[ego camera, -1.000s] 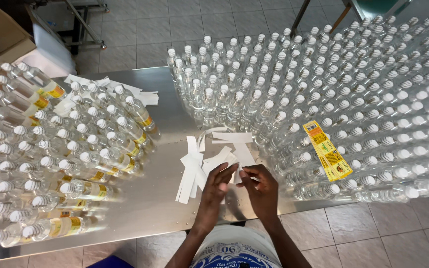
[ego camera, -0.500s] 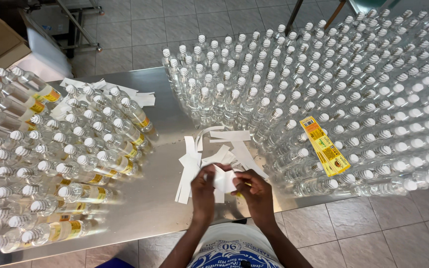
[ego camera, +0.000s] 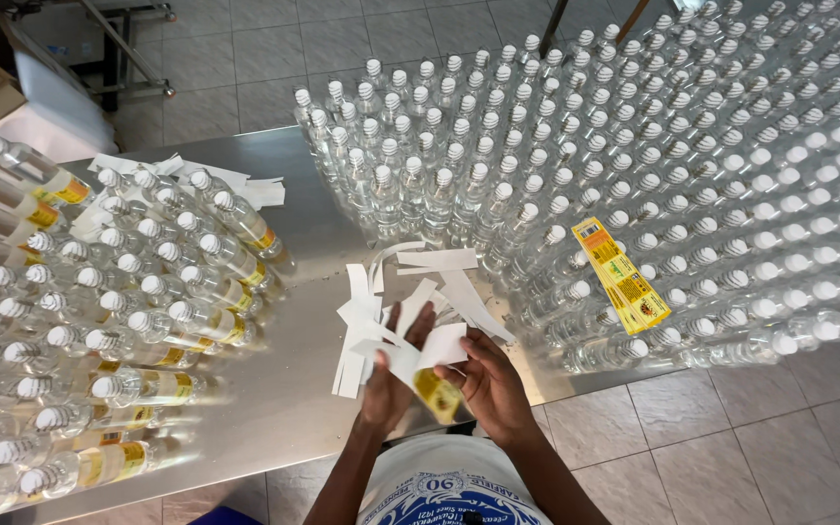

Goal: The person repeatedly picks up clear plastic bottles and yellow labels from a metal table, wraps the labels around the bottles by hand, and places the labeled bottles into a growing stack on the left. The person also handles loose white paper strips, moving them aside or discarding them during the process.

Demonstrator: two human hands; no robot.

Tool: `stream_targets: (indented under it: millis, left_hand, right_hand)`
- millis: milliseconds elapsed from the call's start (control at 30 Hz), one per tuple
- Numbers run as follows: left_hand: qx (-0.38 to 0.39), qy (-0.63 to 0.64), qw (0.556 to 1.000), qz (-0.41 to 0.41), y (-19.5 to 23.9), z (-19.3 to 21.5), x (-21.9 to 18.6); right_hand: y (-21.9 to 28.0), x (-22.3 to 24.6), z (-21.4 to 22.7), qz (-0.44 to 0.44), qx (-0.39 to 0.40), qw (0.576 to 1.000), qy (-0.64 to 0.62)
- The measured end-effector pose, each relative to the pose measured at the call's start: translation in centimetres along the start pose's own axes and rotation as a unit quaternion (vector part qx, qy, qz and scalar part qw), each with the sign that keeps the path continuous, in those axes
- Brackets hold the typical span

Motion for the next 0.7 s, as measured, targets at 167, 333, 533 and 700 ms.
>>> stream_targets:
  millis: [167,333,533,700]
  left_hand:
    - [-0.102,-0.074,0.979,0.162,0.3,0.4,3.3]
    - [-0.249,-0.114,0.937,0.215,1.5,4.1,3.4]
    - [-0.237,-0.101,0.951,0.172,1.2,8.1,3.8]
    - [-0.250,-0.130,0.941,0.186,0.6,6.5,3.1]
  right_hand:
    - [0.5,0.4,-1.7,-0.030,0.036,0.997,-0.059]
    - [2.3,0.6,-2.3,-0.110,-0.029,0.989,-0.095]
    - [4.3,2.9,-0.2,-0.048,0.234,0.970,0.043]
    - [5.3,7.5,15.3,0.233,-0.159,0.914,0.292]
Point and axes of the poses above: each hand's wrist, its own y-axis away from the middle knuckle, its own z-axis out of the back of the hand, x = y × z, the point moved 9 cm from there along -y, towards the middle knuckle, and after that the axes turned 5 degrees about x, right-handed, at the moved point
